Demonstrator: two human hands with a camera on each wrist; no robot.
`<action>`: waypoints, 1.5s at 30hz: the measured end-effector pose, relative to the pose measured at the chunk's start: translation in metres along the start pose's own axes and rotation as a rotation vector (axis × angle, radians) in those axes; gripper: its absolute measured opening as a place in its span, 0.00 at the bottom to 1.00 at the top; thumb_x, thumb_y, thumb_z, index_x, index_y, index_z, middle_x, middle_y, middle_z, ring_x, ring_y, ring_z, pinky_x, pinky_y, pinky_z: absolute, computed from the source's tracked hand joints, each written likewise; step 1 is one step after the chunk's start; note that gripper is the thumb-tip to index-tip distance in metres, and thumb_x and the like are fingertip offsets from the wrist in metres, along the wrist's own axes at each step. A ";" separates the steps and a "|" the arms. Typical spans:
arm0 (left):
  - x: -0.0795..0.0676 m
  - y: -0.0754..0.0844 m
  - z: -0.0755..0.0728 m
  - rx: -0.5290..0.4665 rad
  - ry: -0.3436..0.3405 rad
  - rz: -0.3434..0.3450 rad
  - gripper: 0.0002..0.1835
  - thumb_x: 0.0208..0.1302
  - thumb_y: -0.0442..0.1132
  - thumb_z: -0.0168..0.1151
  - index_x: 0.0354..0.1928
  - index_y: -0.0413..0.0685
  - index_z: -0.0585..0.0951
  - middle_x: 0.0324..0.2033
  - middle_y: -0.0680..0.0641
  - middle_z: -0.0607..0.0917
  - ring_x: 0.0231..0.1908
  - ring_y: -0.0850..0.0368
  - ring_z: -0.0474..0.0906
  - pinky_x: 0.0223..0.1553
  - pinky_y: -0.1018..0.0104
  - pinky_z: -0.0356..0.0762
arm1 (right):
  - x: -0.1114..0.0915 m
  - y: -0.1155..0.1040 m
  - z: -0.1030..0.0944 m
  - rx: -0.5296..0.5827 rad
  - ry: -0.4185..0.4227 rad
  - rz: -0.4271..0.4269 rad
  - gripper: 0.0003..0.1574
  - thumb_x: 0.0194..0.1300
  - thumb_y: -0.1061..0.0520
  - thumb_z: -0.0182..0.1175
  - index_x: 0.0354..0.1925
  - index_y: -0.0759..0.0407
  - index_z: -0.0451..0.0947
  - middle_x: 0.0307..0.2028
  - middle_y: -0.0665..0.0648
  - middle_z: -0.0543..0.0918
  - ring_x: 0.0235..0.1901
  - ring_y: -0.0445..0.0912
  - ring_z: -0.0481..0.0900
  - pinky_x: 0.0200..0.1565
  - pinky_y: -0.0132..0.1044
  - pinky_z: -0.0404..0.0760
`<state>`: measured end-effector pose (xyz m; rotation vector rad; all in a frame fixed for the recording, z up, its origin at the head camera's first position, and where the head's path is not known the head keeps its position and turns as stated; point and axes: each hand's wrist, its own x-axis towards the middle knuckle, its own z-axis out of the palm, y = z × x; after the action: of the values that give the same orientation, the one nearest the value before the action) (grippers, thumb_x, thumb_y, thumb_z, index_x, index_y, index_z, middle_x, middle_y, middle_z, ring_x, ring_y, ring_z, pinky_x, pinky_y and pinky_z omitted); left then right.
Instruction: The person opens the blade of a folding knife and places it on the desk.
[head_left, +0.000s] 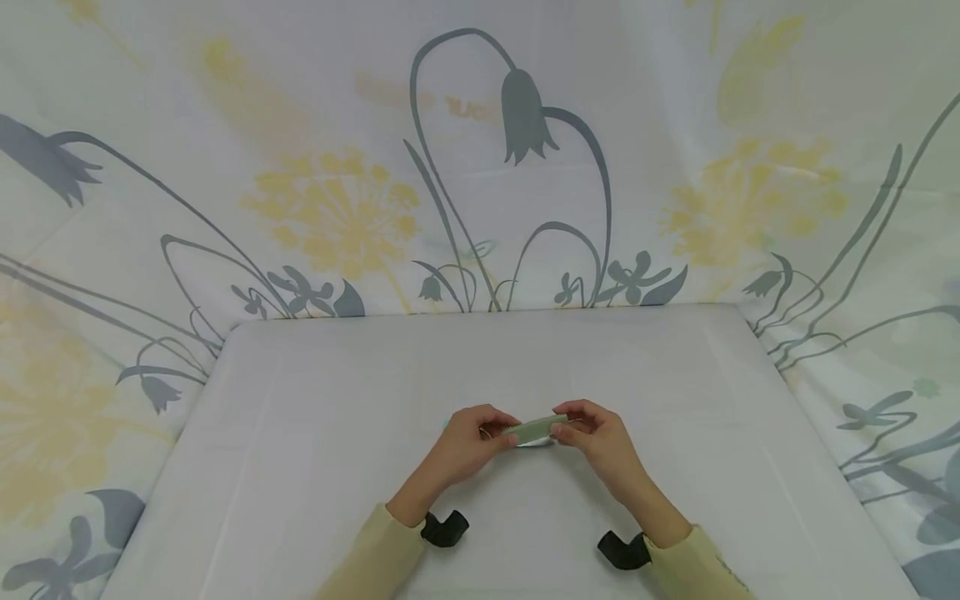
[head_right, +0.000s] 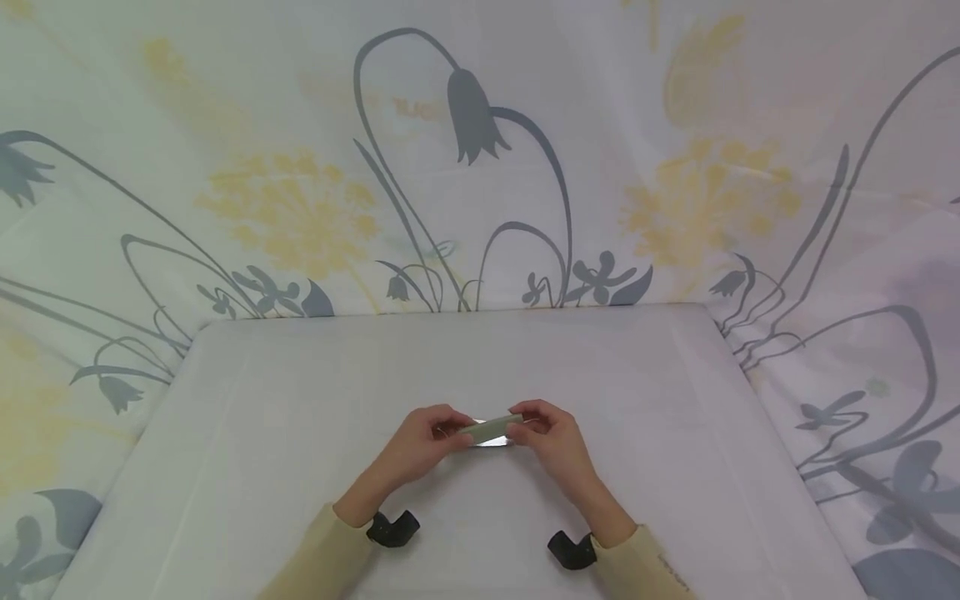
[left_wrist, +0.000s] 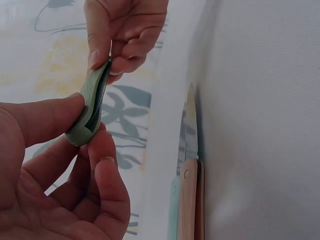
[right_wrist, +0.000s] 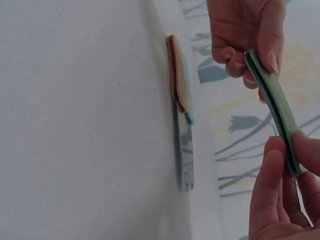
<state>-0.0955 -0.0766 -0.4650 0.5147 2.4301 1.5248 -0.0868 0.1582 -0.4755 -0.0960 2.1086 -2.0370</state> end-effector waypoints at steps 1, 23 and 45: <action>-0.002 -0.001 -0.002 -0.008 -0.018 -0.003 0.10 0.60 0.45 0.64 0.42 0.55 0.83 0.32 0.57 0.81 0.32 0.62 0.75 0.34 0.68 0.74 | 0.000 0.001 0.003 0.017 0.001 0.003 0.30 0.56 0.55 0.67 0.51 0.72 0.72 0.41 0.65 0.79 0.38 0.53 0.82 0.44 0.47 0.79; -0.022 0.026 -0.009 -0.342 0.139 -0.124 0.12 0.57 0.34 0.66 0.44 0.39 0.81 0.34 0.45 0.82 0.36 0.52 0.77 0.36 0.67 0.76 | 0.006 0.004 0.058 0.255 0.070 0.084 0.21 0.57 0.61 0.65 0.45 0.75 0.77 0.35 0.60 0.85 0.35 0.47 0.84 0.40 0.38 0.81; -0.023 0.022 -0.012 -0.323 0.177 -0.155 0.13 0.57 0.35 0.66 0.44 0.40 0.81 0.34 0.47 0.80 0.36 0.54 0.76 0.36 0.70 0.75 | 0.008 -0.007 0.055 0.056 0.030 0.082 0.14 0.61 0.61 0.62 0.41 0.71 0.77 0.35 0.63 0.83 0.35 0.49 0.82 0.40 0.42 0.79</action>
<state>-0.0750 -0.0873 -0.4397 0.1309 2.2144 1.9119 -0.0851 0.1023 -0.4712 0.0300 2.0355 -2.0604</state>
